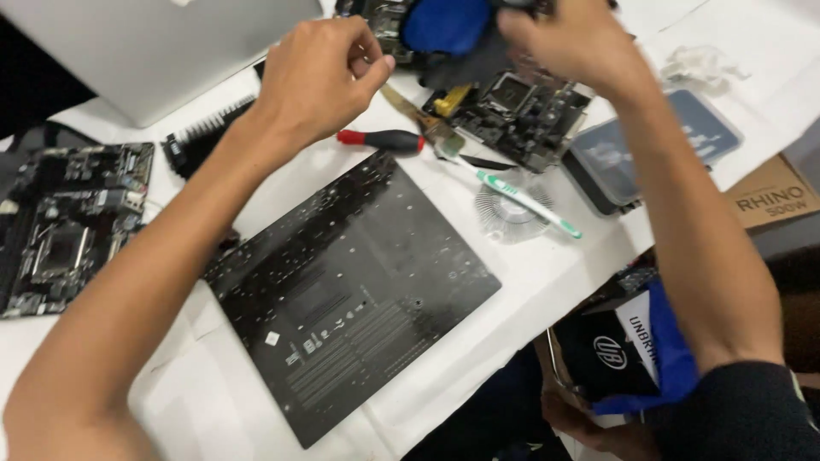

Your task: A person performs maintenance on computer hardware, cleaning a motherboard with a brush and using a screwdriver on a laptop.

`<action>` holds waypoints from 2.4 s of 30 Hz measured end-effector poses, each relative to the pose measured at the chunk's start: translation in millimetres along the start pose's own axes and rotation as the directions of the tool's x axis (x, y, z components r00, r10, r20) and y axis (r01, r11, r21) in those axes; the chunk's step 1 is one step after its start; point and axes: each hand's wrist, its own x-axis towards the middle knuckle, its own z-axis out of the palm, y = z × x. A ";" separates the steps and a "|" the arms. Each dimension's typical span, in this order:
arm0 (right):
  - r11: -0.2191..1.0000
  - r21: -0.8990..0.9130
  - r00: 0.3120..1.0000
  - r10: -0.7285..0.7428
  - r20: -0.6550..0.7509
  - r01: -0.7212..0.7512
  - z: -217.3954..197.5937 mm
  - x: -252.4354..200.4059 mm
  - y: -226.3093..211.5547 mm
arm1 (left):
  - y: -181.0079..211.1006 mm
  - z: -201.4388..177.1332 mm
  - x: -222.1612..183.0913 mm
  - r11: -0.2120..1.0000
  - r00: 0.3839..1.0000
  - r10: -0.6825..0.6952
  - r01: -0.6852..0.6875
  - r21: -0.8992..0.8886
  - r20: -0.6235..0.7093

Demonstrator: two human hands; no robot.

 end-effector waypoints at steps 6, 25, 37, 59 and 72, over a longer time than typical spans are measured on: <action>0.814 -0.578 0.971 0.184 0.153 -0.063 -5.7 -113.3 -59.9 | 35.2 -59.9 -60.4 0.989 0.893 -0.133 0.149 -0.004 0.431; 0.993 -0.112 0.999 -0.044 0.001 0.044 26.5 -172.0 -31.9 | 5.4 -20.5 -124.9 0.904 0.743 -0.324 0.425 -0.039 0.586; 0.810 -0.036 0.802 -0.585 -0.117 0.585 67.9 -222.9 -17.3 | 35.4 -78.4 -122.3 0.922 0.893 -0.179 0.299 -0.247 0.412; 0.835 -0.316 0.696 -0.550 -0.462 0.450 131.9 -268.8 -53.6 | 70.9 -133.7 -123.0 0.884 0.900 0.054 0.159 -0.440 0.433; 0.604 -0.359 0.558 -0.796 -0.233 0.711 167.7 -277.3 -98.5 | 61.8 -104.0 -127.0 0.831 0.975 0.182 -0.084 -0.550 0.127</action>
